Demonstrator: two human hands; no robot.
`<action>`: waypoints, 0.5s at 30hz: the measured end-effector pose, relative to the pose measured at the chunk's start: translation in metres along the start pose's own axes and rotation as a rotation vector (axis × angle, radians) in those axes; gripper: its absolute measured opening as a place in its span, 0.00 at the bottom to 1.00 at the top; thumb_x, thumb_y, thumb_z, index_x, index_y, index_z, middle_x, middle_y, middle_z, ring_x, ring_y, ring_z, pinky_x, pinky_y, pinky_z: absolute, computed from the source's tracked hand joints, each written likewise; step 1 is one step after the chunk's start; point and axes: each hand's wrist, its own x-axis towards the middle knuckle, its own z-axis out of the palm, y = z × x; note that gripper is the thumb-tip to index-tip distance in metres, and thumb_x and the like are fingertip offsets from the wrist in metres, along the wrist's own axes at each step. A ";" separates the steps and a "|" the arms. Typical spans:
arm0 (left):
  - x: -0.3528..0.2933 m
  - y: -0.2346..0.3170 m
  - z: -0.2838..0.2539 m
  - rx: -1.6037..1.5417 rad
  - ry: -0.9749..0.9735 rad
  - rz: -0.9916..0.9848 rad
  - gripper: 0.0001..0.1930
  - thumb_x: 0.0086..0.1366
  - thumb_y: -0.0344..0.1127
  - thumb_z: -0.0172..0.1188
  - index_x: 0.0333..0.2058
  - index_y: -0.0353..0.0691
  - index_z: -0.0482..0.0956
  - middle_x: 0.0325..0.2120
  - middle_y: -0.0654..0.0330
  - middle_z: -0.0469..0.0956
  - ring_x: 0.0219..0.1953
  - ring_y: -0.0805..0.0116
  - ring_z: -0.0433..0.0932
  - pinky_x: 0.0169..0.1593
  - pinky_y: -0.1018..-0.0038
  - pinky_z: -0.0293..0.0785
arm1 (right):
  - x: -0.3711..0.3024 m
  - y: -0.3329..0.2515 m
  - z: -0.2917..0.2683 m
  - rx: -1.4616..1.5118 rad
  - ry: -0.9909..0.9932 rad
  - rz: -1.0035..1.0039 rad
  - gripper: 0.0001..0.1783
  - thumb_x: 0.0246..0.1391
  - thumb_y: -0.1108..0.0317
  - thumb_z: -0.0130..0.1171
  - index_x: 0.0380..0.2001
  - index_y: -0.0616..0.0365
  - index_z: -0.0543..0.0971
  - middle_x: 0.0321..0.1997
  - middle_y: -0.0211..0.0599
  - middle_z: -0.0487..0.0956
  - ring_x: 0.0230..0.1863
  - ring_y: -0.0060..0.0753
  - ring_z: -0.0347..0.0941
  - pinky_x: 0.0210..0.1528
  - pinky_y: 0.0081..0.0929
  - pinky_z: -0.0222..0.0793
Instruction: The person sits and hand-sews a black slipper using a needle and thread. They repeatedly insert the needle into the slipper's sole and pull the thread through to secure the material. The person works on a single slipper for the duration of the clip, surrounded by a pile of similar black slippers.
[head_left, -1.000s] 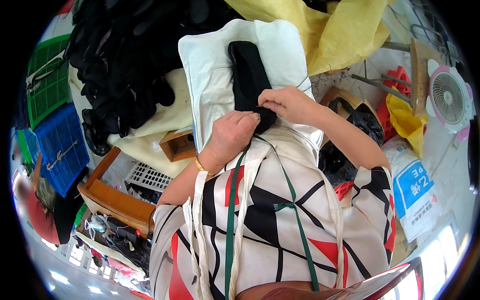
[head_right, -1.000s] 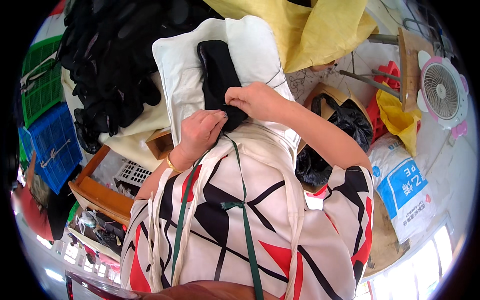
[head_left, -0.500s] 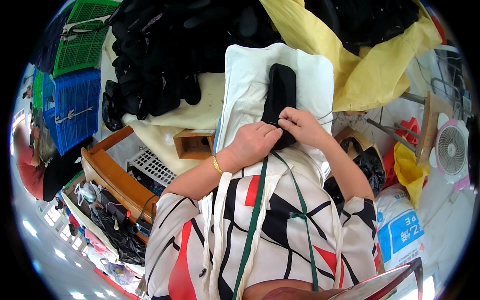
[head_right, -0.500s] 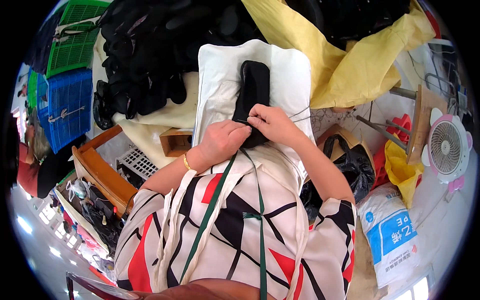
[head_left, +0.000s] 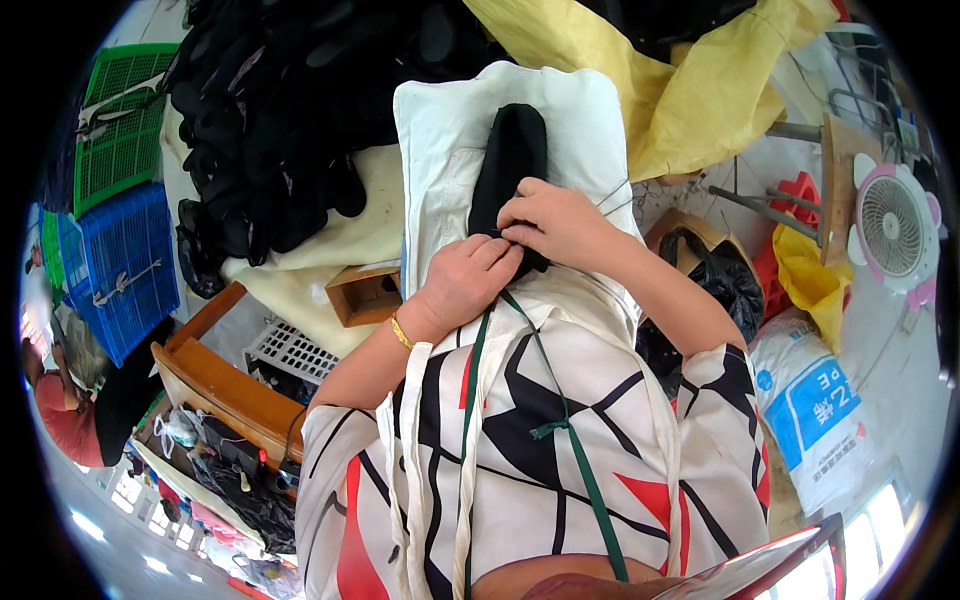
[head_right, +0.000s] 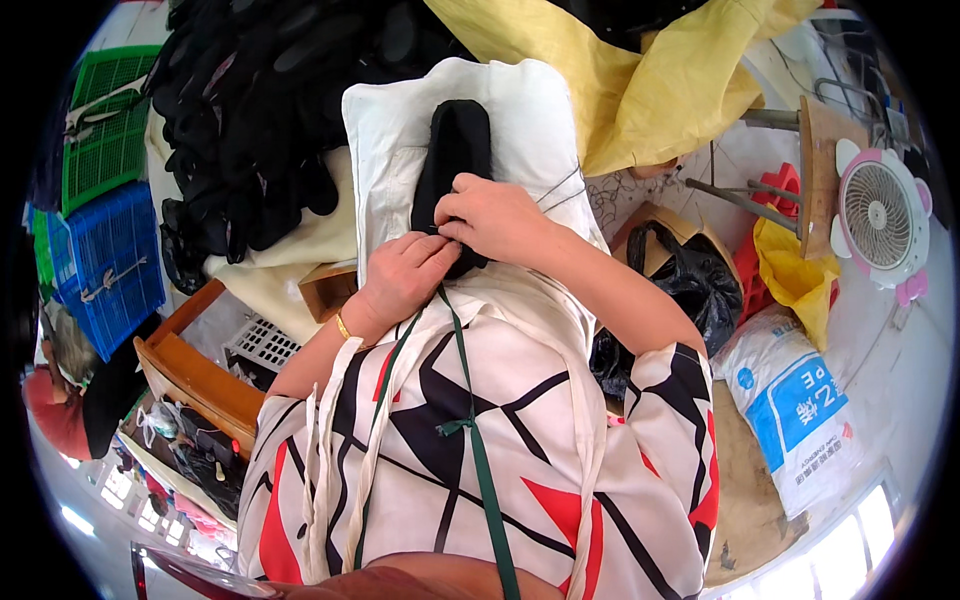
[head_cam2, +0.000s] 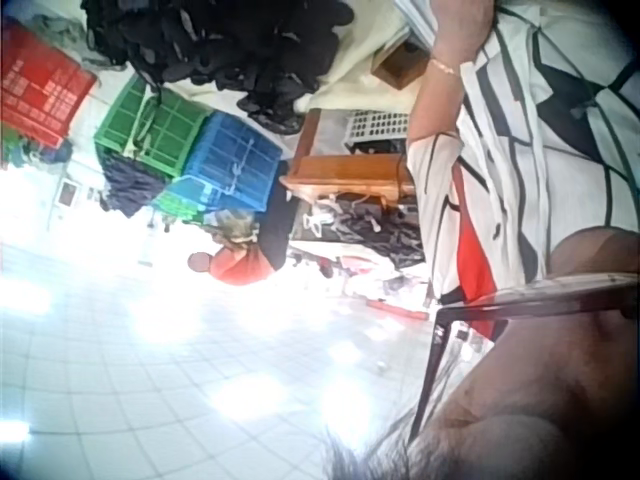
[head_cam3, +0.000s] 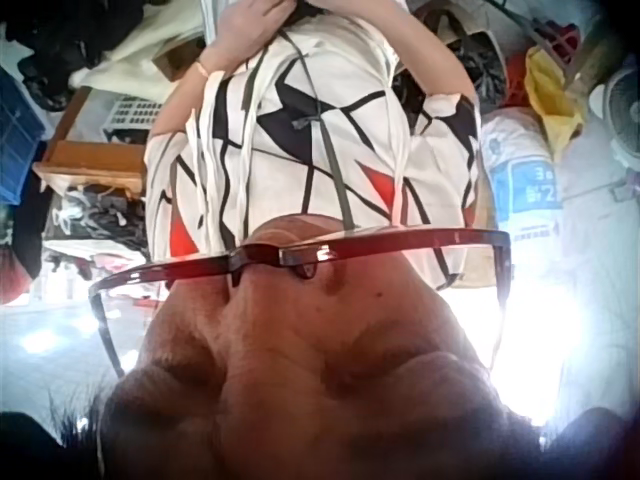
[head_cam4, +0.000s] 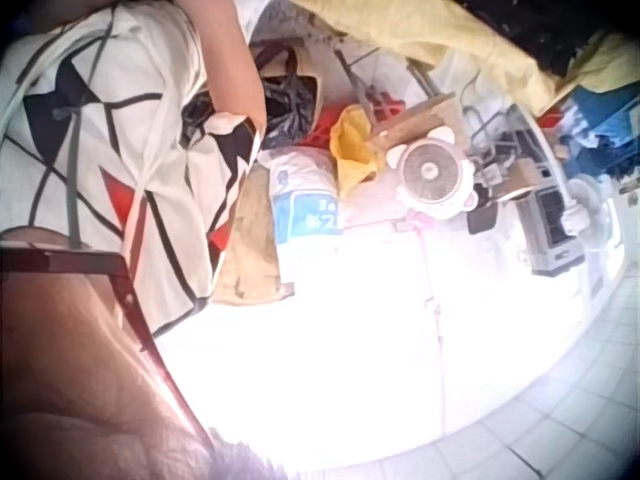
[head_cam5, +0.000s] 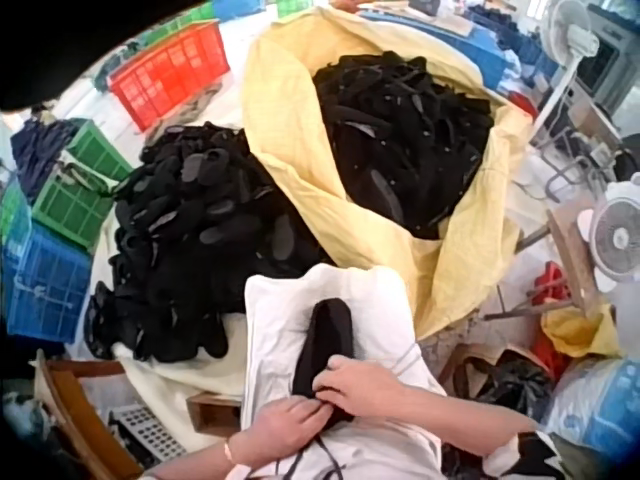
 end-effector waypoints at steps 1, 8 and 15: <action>0.000 0.000 0.000 0.003 -0.003 0.004 0.15 0.51 0.30 0.60 0.40 0.39 0.81 0.35 0.62 0.79 0.34 0.67 0.79 0.31 0.74 0.75 | 0.002 0.001 0.003 -0.008 -0.037 0.008 0.06 0.55 0.65 0.62 0.35 0.53 0.80 0.35 0.36 0.73 0.35 0.43 0.74 0.37 0.35 0.71; 0.000 -0.002 0.002 -0.031 -0.015 -0.005 0.12 0.51 0.30 0.62 0.37 0.39 0.81 0.32 0.61 0.78 0.31 0.65 0.79 0.30 0.71 0.75 | 0.025 0.028 0.040 0.368 0.287 -0.212 0.09 0.62 0.65 0.58 0.32 0.58 0.73 0.34 0.33 0.73 0.31 0.31 0.72 0.34 0.29 0.69; 0.009 -0.006 0.003 -0.130 -0.065 -0.163 0.10 0.52 0.31 0.69 0.34 0.42 0.80 0.28 0.62 0.78 0.31 0.61 0.79 0.32 0.70 0.77 | -0.005 0.014 -0.061 0.959 0.211 0.296 0.13 0.69 0.59 0.49 0.35 0.57 0.71 0.25 0.27 0.74 0.20 0.18 0.69 0.21 0.18 0.66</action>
